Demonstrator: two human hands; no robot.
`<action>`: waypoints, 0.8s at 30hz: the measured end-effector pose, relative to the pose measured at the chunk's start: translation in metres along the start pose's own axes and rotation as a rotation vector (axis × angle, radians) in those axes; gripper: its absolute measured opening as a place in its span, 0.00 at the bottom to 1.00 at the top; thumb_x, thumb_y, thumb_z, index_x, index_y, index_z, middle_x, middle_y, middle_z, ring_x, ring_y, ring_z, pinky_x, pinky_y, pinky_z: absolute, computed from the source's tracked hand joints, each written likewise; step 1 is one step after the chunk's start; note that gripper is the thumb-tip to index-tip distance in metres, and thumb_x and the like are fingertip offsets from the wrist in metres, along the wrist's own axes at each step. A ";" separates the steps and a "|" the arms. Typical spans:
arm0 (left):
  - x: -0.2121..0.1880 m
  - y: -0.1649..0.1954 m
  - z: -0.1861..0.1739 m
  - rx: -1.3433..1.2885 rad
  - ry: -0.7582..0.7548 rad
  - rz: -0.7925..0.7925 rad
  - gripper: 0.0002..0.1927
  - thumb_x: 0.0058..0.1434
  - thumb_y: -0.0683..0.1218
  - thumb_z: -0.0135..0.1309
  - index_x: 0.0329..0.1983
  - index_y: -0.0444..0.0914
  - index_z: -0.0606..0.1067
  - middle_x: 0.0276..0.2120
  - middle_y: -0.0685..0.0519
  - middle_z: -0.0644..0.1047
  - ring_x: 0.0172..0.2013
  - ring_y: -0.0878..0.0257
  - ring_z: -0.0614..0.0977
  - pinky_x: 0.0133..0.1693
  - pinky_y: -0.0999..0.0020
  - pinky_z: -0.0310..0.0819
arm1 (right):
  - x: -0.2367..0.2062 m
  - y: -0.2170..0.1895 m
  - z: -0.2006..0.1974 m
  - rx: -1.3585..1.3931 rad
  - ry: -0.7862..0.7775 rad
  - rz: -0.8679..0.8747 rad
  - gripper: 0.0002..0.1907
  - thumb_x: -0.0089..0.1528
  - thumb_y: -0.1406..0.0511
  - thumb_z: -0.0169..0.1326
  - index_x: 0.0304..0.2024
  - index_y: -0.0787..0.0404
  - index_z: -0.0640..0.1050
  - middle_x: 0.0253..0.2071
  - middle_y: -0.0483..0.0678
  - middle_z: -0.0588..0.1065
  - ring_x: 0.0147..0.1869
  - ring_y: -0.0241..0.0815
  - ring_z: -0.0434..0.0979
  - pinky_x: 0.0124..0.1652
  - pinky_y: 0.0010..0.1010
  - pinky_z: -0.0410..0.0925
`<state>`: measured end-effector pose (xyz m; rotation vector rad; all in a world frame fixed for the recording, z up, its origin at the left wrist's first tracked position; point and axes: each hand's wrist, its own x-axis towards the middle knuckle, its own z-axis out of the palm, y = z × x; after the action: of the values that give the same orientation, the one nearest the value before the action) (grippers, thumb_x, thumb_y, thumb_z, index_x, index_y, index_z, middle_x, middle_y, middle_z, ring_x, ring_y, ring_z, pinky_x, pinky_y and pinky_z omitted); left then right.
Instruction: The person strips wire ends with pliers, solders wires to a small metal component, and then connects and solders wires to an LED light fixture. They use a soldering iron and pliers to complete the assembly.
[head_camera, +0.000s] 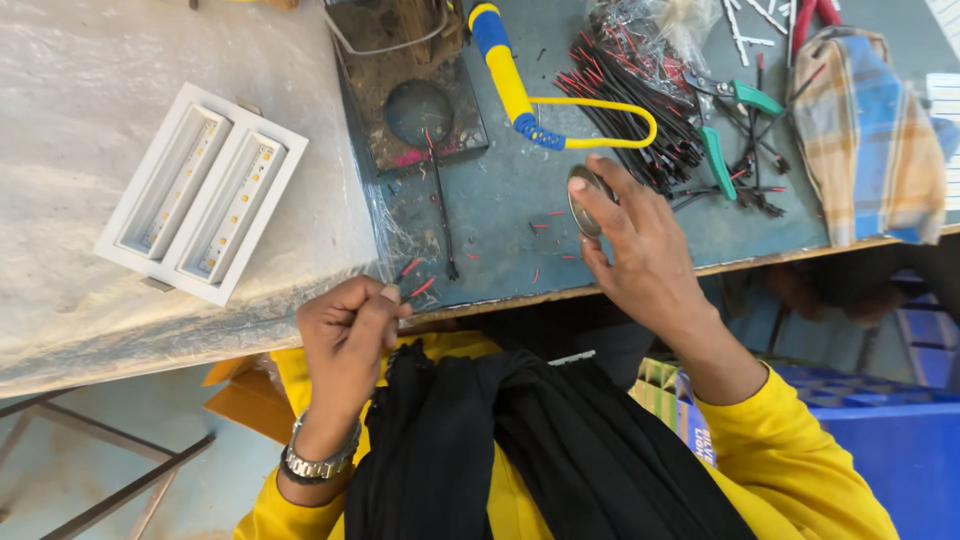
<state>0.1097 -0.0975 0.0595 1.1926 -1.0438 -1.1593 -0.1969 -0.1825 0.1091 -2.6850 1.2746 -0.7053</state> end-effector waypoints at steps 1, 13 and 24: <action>-0.003 -0.001 -0.003 -0.006 0.009 -0.024 0.13 0.68 0.39 0.52 0.26 0.32 0.75 0.18 0.57 0.73 0.21 0.75 0.71 0.28 0.76 0.68 | -0.002 -0.004 -0.003 0.017 -0.016 0.010 0.42 0.55 0.74 0.64 0.69 0.55 0.62 0.70 0.57 0.66 0.62 0.60 0.73 0.57 0.47 0.68; -0.008 0.008 -0.008 0.032 -0.133 -0.027 0.11 0.64 0.39 0.53 0.25 0.31 0.76 0.18 0.56 0.74 0.19 0.75 0.70 0.23 0.75 0.61 | -0.021 -0.026 0.032 0.780 -0.021 0.030 0.54 0.57 0.80 0.65 0.75 0.49 0.50 0.72 0.61 0.63 0.76 0.53 0.67 0.69 0.43 0.67; 0.004 0.023 0.019 0.266 -0.093 0.232 0.11 0.59 0.40 0.60 0.23 0.33 0.72 0.18 0.50 0.73 0.19 0.72 0.72 0.23 0.70 0.63 | -0.013 -0.055 0.054 0.870 0.093 -0.047 0.60 0.56 0.81 0.64 0.76 0.37 0.45 0.72 0.67 0.59 0.69 0.55 0.74 0.58 0.42 0.76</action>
<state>0.0941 -0.1035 0.0841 1.1921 -1.4017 -0.9213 -0.1406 -0.1430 0.0708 -1.9767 0.6680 -1.0822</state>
